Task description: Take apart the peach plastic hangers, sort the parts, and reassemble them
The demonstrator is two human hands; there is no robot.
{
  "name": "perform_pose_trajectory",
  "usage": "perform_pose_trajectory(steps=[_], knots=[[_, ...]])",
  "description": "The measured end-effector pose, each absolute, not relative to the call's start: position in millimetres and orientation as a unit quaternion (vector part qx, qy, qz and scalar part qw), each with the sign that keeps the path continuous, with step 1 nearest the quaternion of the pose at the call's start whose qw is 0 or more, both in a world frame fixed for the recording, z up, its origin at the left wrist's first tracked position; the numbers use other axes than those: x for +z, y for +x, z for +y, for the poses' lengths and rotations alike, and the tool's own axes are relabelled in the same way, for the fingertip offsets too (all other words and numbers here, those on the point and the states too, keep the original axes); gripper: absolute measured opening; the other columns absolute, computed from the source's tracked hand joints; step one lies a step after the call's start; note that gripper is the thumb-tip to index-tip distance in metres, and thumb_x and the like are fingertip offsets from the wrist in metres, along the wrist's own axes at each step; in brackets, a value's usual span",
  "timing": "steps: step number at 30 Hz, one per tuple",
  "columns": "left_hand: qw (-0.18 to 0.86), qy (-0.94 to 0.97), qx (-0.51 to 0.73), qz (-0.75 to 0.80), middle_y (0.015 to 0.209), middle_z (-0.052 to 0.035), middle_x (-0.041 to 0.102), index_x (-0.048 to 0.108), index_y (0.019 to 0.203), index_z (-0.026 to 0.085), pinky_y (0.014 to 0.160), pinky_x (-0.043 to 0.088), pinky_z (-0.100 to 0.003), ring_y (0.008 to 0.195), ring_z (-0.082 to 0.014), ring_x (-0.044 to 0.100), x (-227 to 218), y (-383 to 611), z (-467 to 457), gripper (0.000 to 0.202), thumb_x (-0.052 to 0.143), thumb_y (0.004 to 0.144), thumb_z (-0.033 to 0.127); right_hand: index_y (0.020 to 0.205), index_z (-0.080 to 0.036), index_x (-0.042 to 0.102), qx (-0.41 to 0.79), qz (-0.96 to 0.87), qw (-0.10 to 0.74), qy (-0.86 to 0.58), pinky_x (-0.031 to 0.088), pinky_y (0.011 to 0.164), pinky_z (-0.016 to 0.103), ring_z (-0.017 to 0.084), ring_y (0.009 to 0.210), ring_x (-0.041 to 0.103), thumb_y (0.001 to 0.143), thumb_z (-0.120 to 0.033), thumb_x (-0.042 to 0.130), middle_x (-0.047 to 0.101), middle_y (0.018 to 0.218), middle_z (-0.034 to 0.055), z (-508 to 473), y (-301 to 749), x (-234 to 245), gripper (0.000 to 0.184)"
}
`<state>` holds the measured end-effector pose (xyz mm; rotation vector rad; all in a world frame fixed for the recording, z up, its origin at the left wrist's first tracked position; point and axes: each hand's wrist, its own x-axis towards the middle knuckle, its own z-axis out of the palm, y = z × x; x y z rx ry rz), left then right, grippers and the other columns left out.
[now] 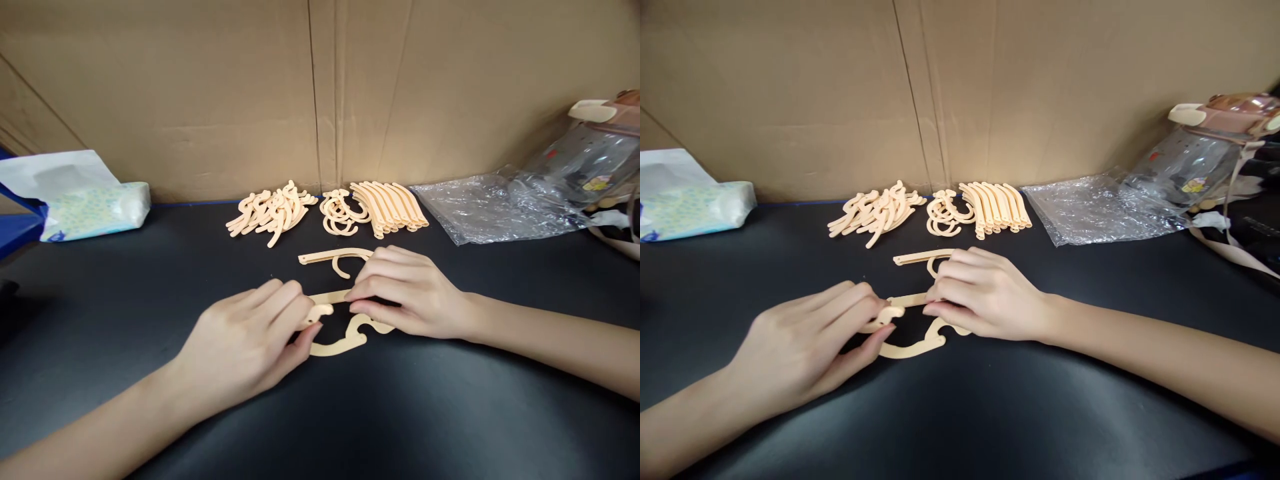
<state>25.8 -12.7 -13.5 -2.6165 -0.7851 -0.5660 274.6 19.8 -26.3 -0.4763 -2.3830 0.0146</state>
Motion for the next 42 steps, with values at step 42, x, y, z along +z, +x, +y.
perform_pose_trajectory(steps=[42], knots=[[-0.038, -0.930, -0.137, -0.340, 0.054, 0.0080, 0.047, 0.039, 0.077, 0.022, 0.044, 0.024, -0.023, 0.039, -0.0095, 0.039, -19.2, 9.4, 2.5, 0.030, 0.040, 0.101, 0.040, 0.086, -0.016, 0.064, 0.099, -0.926, 0.291, -0.220, 0.044, 0.071, 0.027, 0.014, 0.076, 0.057, 0.094, -0.031, 0.061, 0.065, 0.085, 0.0041, 22.9, 278.3, -28.7, 0.017]])
